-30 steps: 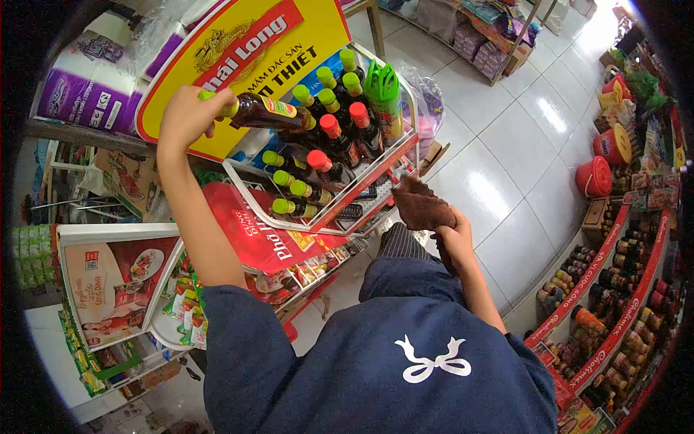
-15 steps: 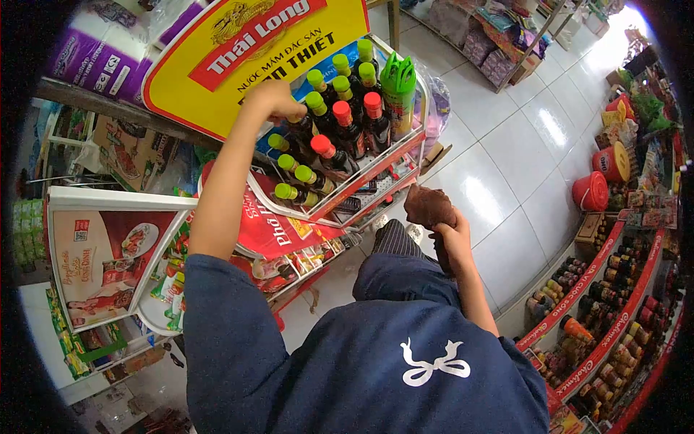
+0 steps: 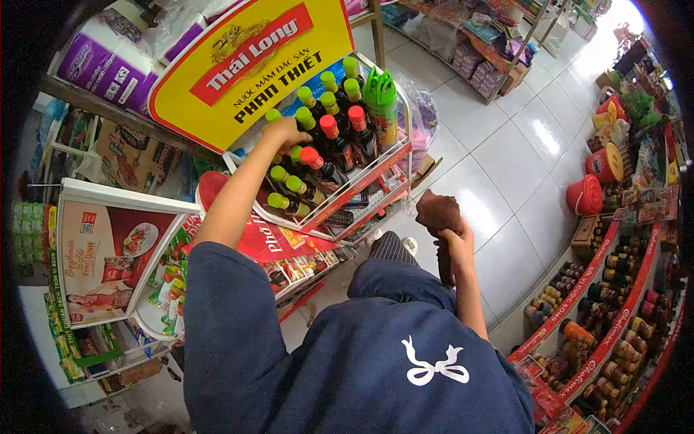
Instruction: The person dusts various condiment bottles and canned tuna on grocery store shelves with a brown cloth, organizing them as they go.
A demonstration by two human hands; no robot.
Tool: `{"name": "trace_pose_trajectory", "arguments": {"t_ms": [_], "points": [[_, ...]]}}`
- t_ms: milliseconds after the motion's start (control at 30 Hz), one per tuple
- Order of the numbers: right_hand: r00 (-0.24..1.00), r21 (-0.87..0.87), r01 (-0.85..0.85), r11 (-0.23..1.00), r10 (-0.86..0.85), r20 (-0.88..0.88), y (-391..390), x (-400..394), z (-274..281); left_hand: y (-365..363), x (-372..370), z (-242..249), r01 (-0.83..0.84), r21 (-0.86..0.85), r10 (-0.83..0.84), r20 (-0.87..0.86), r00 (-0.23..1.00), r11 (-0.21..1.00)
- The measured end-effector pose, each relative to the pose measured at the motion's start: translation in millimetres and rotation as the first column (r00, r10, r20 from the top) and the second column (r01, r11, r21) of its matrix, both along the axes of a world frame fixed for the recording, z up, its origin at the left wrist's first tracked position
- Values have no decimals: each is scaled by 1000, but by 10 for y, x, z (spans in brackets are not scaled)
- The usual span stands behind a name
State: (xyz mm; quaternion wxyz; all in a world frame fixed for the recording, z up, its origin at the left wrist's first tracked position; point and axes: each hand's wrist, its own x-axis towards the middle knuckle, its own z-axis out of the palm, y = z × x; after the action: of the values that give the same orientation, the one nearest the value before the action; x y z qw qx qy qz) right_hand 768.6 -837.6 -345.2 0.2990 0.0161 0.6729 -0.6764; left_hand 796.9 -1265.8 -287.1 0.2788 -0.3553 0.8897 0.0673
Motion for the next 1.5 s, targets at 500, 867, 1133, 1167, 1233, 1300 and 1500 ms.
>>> {"name": "trace_pose_trajectory", "arguments": {"t_ms": [500,867,1133,1167,1233,1300,1500], "points": [[979,-191,-48,980,84,186,45,152,559,-934,556,-792,-101,89,74,267,961,991],[768,303,126,944,101,-633,245,-19,-68,354,579,1978,151,-181,-208,-355,912,972],[513,-3,-168,986,84,-854,-204,-136,1004,1497,357,1943,571,-183,-426,-843,327,800],[440,-14,-241,970,97,-893,-360,-65,1121,1579,288,1751,591,-176,-401,-875,273,787],[249,309,16,951,295,-923,-543,181,1480,1836,217,1482,651,-202,-383,-912,147,732],[290,241,-95,966,259,-921,-629,202,1562,1931,249,1338,712,-124,-378,-901,211,692],[743,-312,-662,682,540,-397,-698,264,1504,1943,412,1254,766,100,-196,-938,285,635]]}}
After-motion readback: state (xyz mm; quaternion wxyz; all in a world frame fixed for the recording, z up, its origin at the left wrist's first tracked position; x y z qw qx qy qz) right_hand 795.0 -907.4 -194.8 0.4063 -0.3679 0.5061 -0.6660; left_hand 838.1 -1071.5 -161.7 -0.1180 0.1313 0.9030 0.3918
